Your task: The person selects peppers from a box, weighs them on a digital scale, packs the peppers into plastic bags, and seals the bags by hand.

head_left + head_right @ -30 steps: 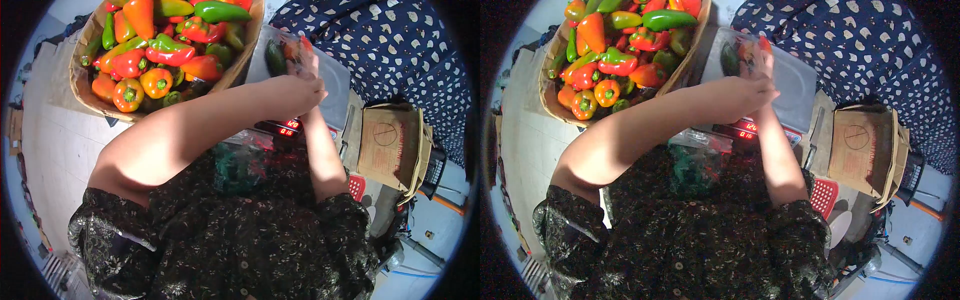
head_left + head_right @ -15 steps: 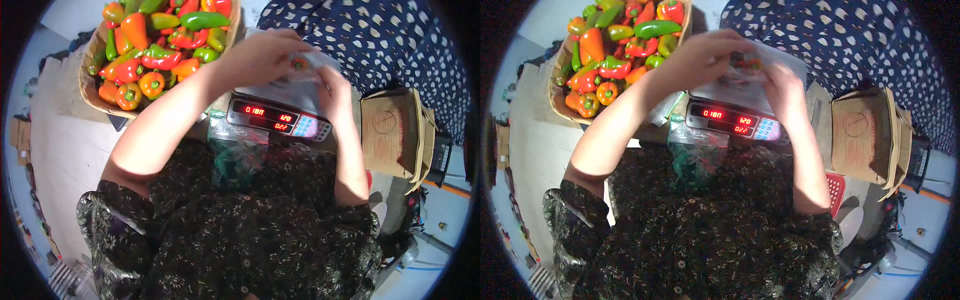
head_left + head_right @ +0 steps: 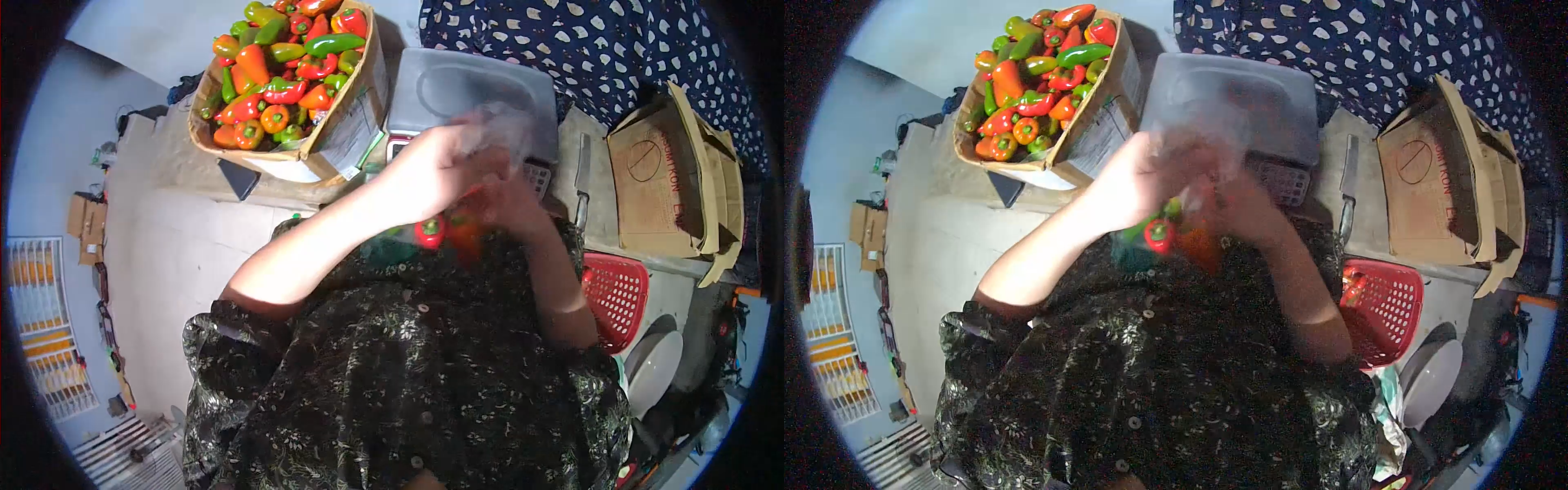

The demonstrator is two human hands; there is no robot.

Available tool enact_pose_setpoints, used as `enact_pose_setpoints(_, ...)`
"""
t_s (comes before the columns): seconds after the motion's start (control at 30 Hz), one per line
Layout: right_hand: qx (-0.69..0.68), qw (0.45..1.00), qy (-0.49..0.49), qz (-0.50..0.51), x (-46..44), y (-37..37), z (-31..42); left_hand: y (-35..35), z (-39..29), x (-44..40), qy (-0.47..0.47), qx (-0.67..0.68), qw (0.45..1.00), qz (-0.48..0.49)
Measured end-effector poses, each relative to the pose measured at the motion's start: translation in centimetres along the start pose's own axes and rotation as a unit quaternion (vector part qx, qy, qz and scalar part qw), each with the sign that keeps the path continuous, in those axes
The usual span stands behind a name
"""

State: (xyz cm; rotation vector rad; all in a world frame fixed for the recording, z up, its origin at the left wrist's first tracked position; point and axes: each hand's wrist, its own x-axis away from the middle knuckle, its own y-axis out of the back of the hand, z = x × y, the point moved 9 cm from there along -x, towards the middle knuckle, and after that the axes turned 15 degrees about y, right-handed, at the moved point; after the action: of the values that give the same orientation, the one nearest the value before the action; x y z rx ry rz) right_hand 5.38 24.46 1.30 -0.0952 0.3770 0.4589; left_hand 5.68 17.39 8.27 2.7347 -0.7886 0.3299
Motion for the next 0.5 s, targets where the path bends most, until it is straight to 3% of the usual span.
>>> enact_pose_setpoints(0.07, -0.037, 0.976, -0.054, 0.206, 2.4, -4.5, -0.9, -1.8, -0.3, -0.3, -0.041, -0.019, 0.999, 0.015)
enact_pose_setpoints(0.13, -0.048, 0.951, -0.074, 0.295, 3.1, -7.3, -1.8, -3.0, -1.6, -0.2, -0.087, -0.094, 0.991, -0.034)
enact_pose_setpoints(0.2, -0.104, 0.961, 0.021, 0.256, 2.6, -8.6, -0.8, -3.7, -3.6, -0.4, -0.137, -0.15, 0.977, -0.071)
enact_pose_setpoints(0.23, -0.129, 0.961, 0.068, 0.235, 2.2, -8.9, 0.0, -4.2, -4.3, -1.0, -0.188, -0.153, 0.969, -0.04)
enact_pose_setpoints(0.33, -0.149, 0.962, 0.043, 0.225, 2.6, -9.5, 0.7, -3.4, -3.7, -2.8, -0.103, -0.096, 0.988, -0.064)
enact_pose_setpoints(0.37, -0.16, 0.955, 0.057, 0.242, 2.9, -9.9, -0.2, -2.6, -2.0, -3.9, -0.103, -0.081, 0.988, -0.077)
enact_pose_setpoints(0.47, -0.166, 0.958, -0.02, 0.233, 3.8, -8.3, -2.5, 0.1, 1.3, -4.4, -0.116, -0.06, 0.981, -0.142)
enact_pose_setpoints(0.5, -0.154, 0.965, -0.03, 0.21, 3.9, -7.5, -2.7, 0.2, 2.4, -3.9, -0.093, 0.028, 0.991, -0.093)
